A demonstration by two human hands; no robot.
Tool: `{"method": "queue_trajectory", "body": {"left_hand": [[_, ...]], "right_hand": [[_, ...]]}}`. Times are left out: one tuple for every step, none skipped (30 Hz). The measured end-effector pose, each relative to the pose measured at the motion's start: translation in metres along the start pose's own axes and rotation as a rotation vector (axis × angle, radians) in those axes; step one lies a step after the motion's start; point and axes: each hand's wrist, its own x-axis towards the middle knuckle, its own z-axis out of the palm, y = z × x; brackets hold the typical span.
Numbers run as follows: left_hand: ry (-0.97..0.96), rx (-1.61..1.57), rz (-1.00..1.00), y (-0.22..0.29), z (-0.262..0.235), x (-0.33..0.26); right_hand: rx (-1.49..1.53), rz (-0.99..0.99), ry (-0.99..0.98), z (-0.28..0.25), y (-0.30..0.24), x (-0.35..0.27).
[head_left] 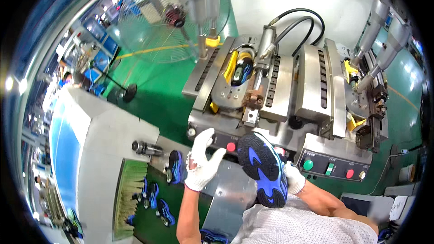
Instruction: The person repeatedly picks up blue and black athletic shoes from a table, places them into a shoe assembly machine, and removes them after processing. The shoes are then placed onto a metal tray. The person handles the shoes one at a time throughout the clip.
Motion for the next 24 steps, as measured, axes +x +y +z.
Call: {"method": "queue_trajectory", "body": {"left_hand": [[-0.070,0.140,-0.012,0.014,0.007,0.036],[-0.102,0.190,0.066,0.007,0.020,0.073],[-0.118,0.253,0.133,-0.005,0.032,0.106],[-0.146,0.324,0.183,-0.017,0.041,0.137],[-0.167,0.398,0.229,-0.032,0.050,0.167],[-0.198,0.445,0.194,-0.052,0.071,0.199],[-0.221,0.505,0.149,-0.067,0.085,0.226],[-0.256,0.530,0.081,-0.077,0.105,0.252],[-0.242,0.438,0.083,-0.093,0.124,0.279],[-0.178,0.465,0.067,-0.116,0.142,0.296],[-0.121,0.486,0.049,-0.132,0.160,0.310],[-0.093,0.504,0.011,-0.130,0.185,0.321],[-0.038,0.556,0.016,-0.149,0.201,0.329],[-0.042,0.582,-0.045,-0.169,0.208,0.333],[-0.045,0.600,-0.102,-0.177,0.215,0.339],[-0.015,0.618,-0.098,-0.194,0.213,0.351],[-0.083,0.724,-0.153,-0.180,0.218,0.361],[-0.120,0.687,-0.186,-0.167,0.215,0.373],[-0.156,0.655,-0.231,-0.153,0.203,0.378],[-0.142,0.620,-0.230,-0.147,0.186,0.378],[-0.149,0.585,-0.221,-0.122,0.172,0.372],[-0.088,0.535,-0.193,-0.110,0.151,0.357],[-0.029,0.481,-0.157,-0.099,0.132,0.342],[0.002,0.434,-0.115,-0.083,0.113,0.323]], "right_hand": [[0.030,-0.039,-0.089,0.001,-0.021,-0.011],[0.006,-0.067,-0.207,0.000,-0.036,-0.018],[-0.021,-0.074,-0.333,0.001,-0.049,-0.022],[-0.017,-0.113,-0.315,0.011,-0.060,-0.030],[-0.016,-0.144,-0.299,0.022,-0.070,-0.035],[0.036,-0.216,-0.273,0.024,-0.076,-0.037],[0.010,-0.251,-0.219,0.022,-0.083,-0.043],[0.033,-0.294,-0.221,0.016,-0.087,-0.047],[0.053,-0.338,-0.221,0.013,-0.090,-0.050],[0.015,-0.381,-0.139,0.013,-0.094,-0.058],[0.023,-0.414,-0.049,0.019,-0.093,-0.065],[0.046,-0.471,0.014,0.022,-0.096,-0.068],[0.067,-0.512,0.064,0.027,-0.098,-0.071],[0.028,-0.517,0.102,0.030,-0.101,-0.075],[0.006,-0.498,0.191,0.032,-0.102,-0.078],[-0.043,-0.507,0.216,0.035,-0.105,-0.076],[-0.089,-0.524,0.259,0.037,-0.105,-0.076],[-0.061,-0.545,0.244,0.027,-0.102,-0.070],[0.115,-0.413,0.247,0.007,-0.098,-0.070],[-0.023,-0.435,0.238,0.006,-0.100,-0.066],[-0.164,-0.465,0.234,0.007,-0.103,-0.061],[-0.207,-0.475,0.229,0.011,-0.105,-0.053],[-0.190,-0.454,0.234,0.013,-0.100,-0.045],[-0.229,-0.468,0.246,0.015,-0.100,-0.038]]}}
